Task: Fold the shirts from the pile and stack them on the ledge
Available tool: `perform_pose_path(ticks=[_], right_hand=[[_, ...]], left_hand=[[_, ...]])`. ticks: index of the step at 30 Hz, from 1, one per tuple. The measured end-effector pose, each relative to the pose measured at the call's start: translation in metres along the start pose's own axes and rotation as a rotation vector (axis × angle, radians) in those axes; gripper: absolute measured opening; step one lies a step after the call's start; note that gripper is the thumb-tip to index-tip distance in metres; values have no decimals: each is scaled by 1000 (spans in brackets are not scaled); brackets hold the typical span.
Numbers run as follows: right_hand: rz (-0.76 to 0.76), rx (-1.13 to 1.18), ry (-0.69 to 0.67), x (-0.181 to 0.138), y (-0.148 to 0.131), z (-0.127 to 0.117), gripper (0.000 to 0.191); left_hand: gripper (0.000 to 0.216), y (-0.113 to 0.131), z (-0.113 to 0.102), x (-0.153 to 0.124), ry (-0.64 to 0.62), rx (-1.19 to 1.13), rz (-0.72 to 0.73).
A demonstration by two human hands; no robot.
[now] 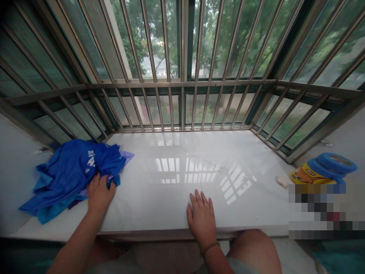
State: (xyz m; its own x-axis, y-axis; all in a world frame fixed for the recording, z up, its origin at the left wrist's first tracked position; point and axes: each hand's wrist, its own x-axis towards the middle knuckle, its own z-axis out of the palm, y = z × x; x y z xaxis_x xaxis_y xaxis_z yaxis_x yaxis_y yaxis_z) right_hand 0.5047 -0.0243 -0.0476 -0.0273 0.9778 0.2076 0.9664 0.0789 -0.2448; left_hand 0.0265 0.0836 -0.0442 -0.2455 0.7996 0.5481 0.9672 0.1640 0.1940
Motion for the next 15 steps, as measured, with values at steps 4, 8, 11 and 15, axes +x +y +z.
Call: perform_pose_path(ticks=[4,8,11,15], right_hand=[[-1,-5,-4,0,0,1,50],[3,-6,5,0,1,1,50],[-5,-5,15,0,1,1,49],[-15,10,26,-1,2,2,50]], left_hand=[[52,2,-1,-1,5,-14,-2],[49,4,-4,-1,2,-3,-6],[49,6,-7,0,-7,-14,-19],[55,14,-13,-1,3,-40,-33]])
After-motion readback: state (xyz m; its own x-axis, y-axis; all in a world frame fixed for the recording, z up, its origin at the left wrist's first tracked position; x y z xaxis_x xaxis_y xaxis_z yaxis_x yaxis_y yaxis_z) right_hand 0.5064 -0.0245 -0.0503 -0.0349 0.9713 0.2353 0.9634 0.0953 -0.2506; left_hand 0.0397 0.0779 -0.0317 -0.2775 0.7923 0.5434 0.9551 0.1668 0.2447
